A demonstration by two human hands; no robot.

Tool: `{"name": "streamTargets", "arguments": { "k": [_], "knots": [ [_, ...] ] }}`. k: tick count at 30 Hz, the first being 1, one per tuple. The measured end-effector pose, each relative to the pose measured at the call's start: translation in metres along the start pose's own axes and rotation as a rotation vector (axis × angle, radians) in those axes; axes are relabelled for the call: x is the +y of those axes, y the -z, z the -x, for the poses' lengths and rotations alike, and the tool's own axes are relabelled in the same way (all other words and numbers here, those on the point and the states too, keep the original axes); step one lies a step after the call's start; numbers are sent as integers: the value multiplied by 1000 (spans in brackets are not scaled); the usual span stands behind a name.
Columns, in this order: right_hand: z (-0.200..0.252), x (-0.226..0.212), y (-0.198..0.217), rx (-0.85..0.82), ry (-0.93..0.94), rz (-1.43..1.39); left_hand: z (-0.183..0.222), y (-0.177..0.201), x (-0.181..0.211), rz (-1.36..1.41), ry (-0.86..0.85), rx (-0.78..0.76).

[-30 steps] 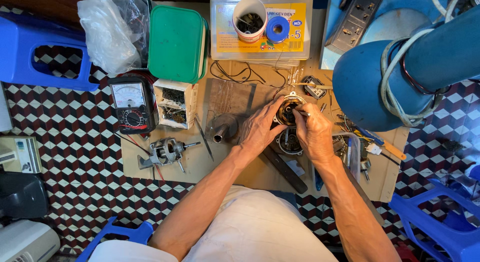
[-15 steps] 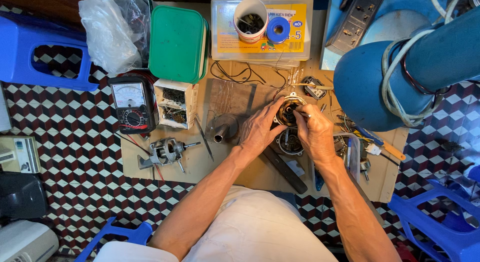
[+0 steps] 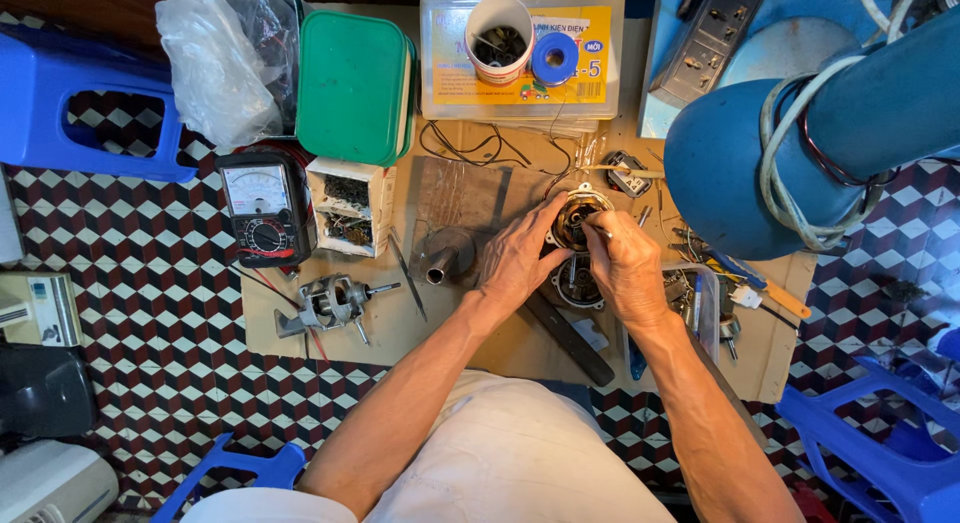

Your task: The person disassembles and reassembles small electrical components on a workbench. They use a screwdriver, hammer, and pliers to manipulate parts, including a cylindrical housing and a fan-like rotor, then place the components back on the table.

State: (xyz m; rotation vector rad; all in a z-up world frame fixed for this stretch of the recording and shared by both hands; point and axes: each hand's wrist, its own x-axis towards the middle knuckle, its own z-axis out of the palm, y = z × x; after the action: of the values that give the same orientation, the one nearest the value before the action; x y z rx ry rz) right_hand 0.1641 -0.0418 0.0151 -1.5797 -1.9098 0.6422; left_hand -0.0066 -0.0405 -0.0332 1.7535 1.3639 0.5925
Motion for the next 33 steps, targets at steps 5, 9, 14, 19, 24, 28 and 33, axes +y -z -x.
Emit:
{"name": "streamTargets", "arguments": {
  "k": [5, 9, 14, 19, 24, 28, 33],
  "knots": [
    [-1, 1, 0, 11, 3, 3, 0, 0, 0, -10, -10, 6],
    [-1, -1, 0, 22, 0, -7, -1, 0, 0, -14, -6, -5],
    [-1, -4, 3, 37, -42, -8, -1, -1, -1, -10, -4, -1],
    [7, -10, 18, 148, -179, -2, -1, -3, -3, -11, -13, -5],
    [49, -21, 40, 379, -459, -430, -2, -3, -3, -14, -20, -1],
    [77, -2, 49, 494, -717, -643, -1, -3, -3, -5, -25, -6],
    [106, 37, 51, 574, -1018, -875, -2, -3, -4, -16, -25, -2]
  ]
}}
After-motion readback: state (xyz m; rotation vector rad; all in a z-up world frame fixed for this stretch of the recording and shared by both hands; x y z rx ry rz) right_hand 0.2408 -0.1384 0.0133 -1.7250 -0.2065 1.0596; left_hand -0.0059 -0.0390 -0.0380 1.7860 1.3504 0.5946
